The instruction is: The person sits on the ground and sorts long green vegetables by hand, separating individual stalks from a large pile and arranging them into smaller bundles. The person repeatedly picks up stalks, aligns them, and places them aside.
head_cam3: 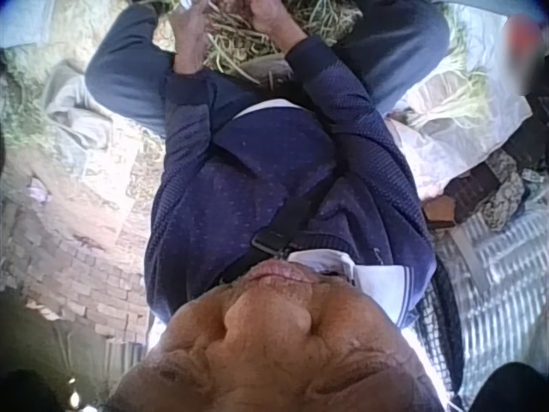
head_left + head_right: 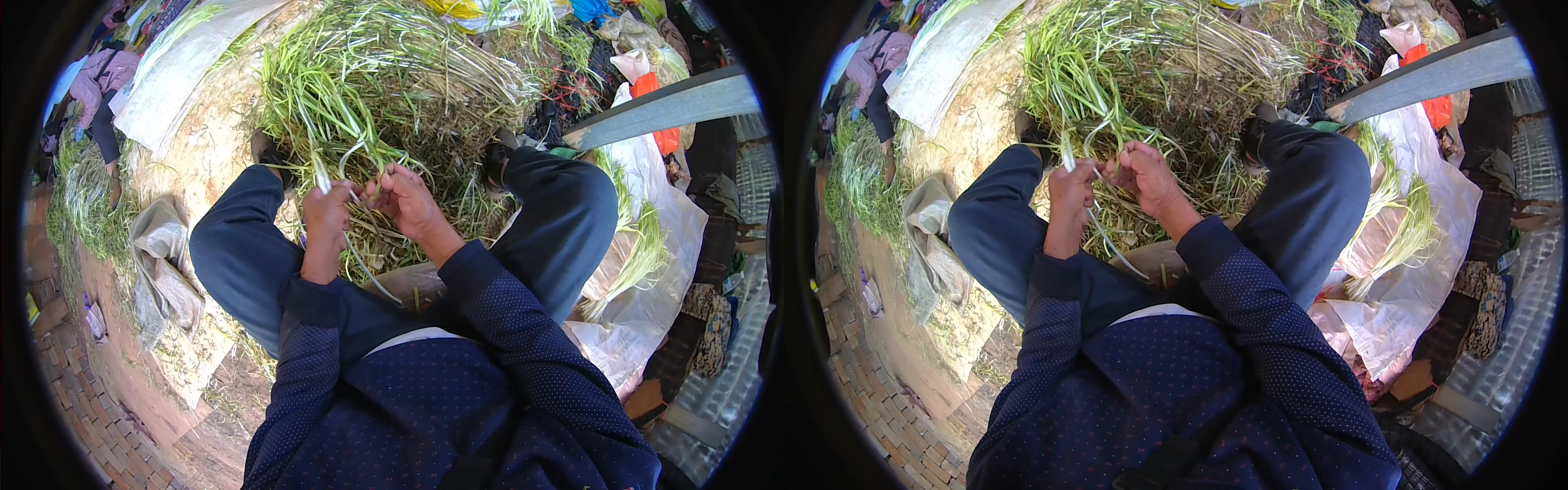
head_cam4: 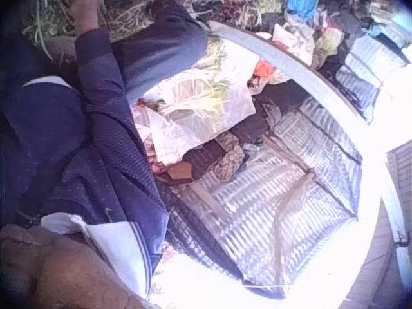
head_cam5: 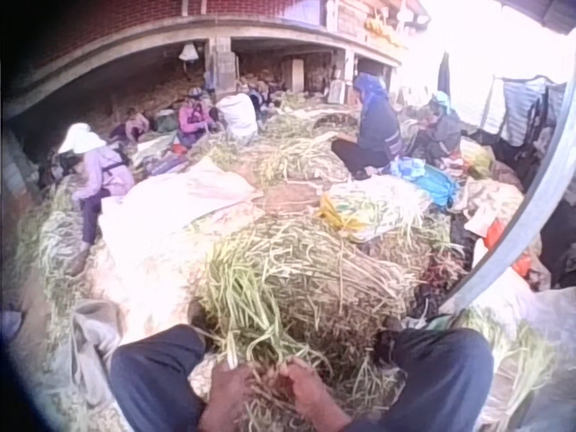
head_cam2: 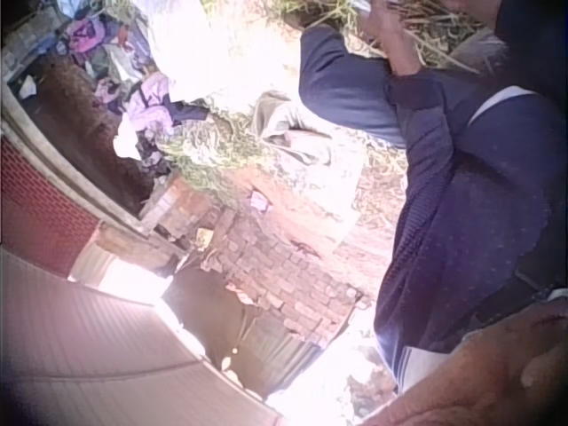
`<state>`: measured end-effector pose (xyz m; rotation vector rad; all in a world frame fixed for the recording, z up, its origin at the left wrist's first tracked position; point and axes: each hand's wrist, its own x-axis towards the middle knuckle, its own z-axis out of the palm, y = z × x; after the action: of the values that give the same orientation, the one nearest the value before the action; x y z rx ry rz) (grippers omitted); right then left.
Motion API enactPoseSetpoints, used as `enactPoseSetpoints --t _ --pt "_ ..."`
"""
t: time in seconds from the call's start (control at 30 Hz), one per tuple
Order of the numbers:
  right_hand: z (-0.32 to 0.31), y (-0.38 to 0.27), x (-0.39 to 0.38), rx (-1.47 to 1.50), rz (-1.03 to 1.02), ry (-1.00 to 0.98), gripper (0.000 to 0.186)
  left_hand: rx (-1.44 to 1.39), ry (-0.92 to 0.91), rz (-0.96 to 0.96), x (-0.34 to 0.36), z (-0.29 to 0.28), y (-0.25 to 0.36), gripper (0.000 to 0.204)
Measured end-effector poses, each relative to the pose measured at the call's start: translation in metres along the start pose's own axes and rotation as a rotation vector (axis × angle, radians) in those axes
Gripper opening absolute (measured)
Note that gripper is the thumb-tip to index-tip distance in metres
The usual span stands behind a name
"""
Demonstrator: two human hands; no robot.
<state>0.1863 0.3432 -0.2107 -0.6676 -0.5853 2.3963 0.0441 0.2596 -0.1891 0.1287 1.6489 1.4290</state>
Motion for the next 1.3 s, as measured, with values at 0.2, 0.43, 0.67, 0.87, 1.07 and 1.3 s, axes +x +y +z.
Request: enactPoseSetpoints --t 0.2,0.43,0.67,0.87,1.07,1.3 --pt "-0.031 -0.032 0.003 0.172 0.018 0.035 0.007 -0.29 -0.101 0.074 -0.018 -0.029 0.046 0.013" --pt "-0.111 -0.073 0.014 0.298 -0.066 0.311 0.015 -0.39 -0.188 0.398 -0.056 -0.093 0.125 0.021" --pt "-0.129 -0.058 0.014 -0.034 -0.177 0.597 0.011 -0.581 -0.245 0.527 -0.081 -0.131 0.17 0.018" --pt "-0.085 0.005 0.012 -1.177 -0.013 0.101 0.018 -0.526 -0.153 0.33 -0.045 -0.076 0.108 0.022" --pt "-0.113 0.0 0.024 -1.677 0.103 0.015 0.026 -0.481 -0.161 0.175 -0.027 -0.06 0.081 0.026" --pt "-0.061 -0.03 0.056 -1.141 0.019 0.081 0.024 -0.457 -0.194 0.144 -0.01 -0.043 0.071 0.022"
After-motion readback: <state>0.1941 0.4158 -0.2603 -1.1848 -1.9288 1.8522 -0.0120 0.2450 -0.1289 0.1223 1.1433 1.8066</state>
